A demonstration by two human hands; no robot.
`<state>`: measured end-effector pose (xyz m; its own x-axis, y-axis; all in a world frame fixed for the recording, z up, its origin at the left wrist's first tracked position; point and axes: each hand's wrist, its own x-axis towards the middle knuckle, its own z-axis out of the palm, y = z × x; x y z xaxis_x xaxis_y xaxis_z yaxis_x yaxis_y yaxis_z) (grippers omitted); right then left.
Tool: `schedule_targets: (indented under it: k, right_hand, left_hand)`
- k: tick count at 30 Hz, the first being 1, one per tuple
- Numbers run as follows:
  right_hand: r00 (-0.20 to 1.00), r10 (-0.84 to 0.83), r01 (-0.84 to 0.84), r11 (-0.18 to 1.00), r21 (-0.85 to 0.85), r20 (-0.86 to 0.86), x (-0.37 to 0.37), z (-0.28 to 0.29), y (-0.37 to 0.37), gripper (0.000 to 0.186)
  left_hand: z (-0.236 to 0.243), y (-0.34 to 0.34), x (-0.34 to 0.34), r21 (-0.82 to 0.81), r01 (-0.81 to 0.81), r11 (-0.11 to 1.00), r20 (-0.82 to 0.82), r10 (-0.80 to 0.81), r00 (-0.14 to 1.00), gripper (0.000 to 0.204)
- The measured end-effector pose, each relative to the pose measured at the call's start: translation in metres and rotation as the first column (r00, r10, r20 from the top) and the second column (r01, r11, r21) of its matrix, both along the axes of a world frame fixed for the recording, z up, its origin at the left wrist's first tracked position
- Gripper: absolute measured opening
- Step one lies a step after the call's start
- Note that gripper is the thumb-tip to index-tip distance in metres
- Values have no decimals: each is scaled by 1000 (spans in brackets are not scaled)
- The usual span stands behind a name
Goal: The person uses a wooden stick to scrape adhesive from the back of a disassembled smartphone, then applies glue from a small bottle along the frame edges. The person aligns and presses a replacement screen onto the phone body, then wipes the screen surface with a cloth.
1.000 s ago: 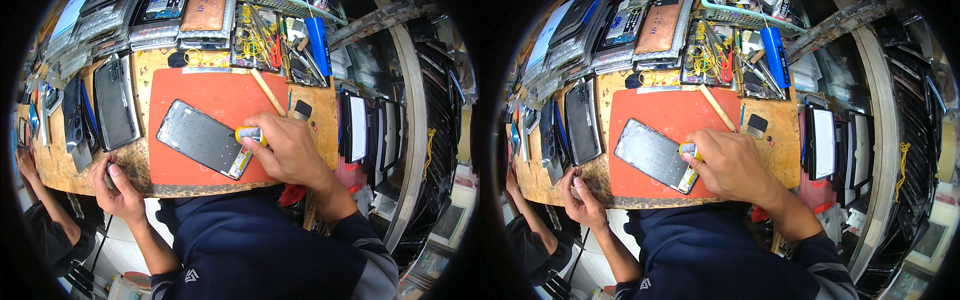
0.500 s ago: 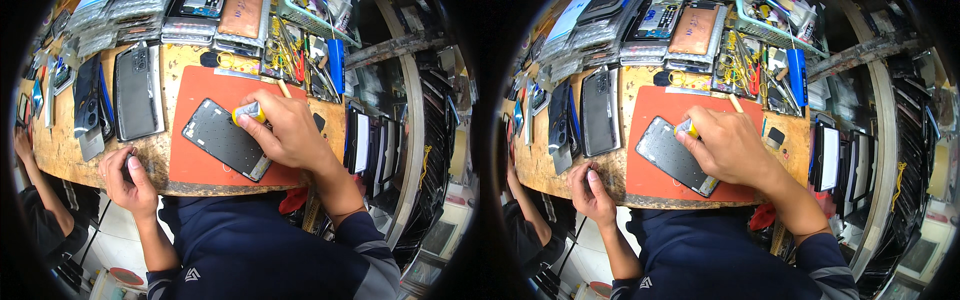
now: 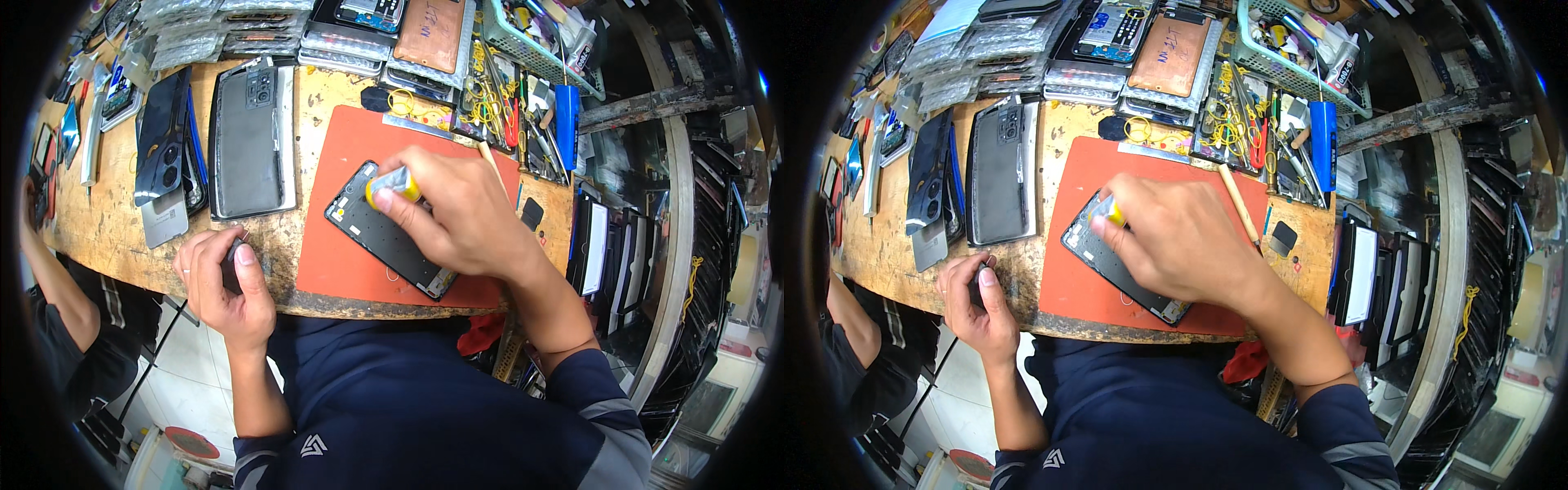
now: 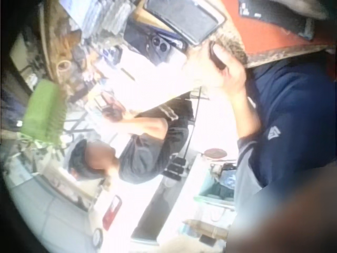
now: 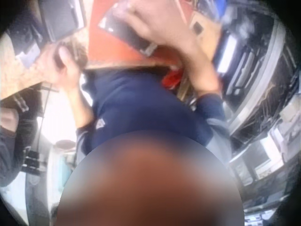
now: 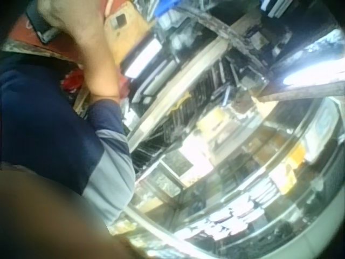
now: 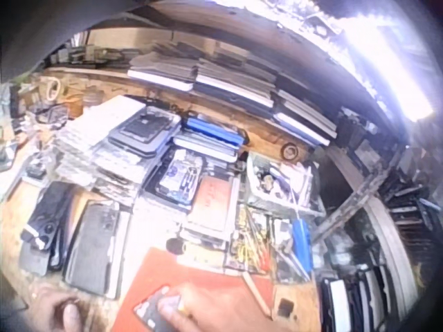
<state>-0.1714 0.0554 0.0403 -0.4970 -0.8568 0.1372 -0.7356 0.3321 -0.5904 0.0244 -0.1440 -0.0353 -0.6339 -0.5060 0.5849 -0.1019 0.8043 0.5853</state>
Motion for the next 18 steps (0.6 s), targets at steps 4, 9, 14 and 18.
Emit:
schedule_targets:
  k: [4,9,14,18]
  right_hand:
    - [999,44,-43,998,50,-18,6,-5,-6,20]
    - [999,46,-48,997,-63,-29,8,-6,1,23]
    - [998,65,-65,998,-1,-3,16,4,22,21]
    - [998,57,-58,998,18,21,25,0,30,20]
  left_hand:
    - [1,0,-1,7,-4,1000,2,4,1000,15]
    - [0,1,-1,22,-12,1000,-8,13,1000,15]
    - [-1,1,-1,-1,-19,1000,-6,19,1000,15]
    - [0,1,-2,-23,-10,1000,-8,10,1000,15]
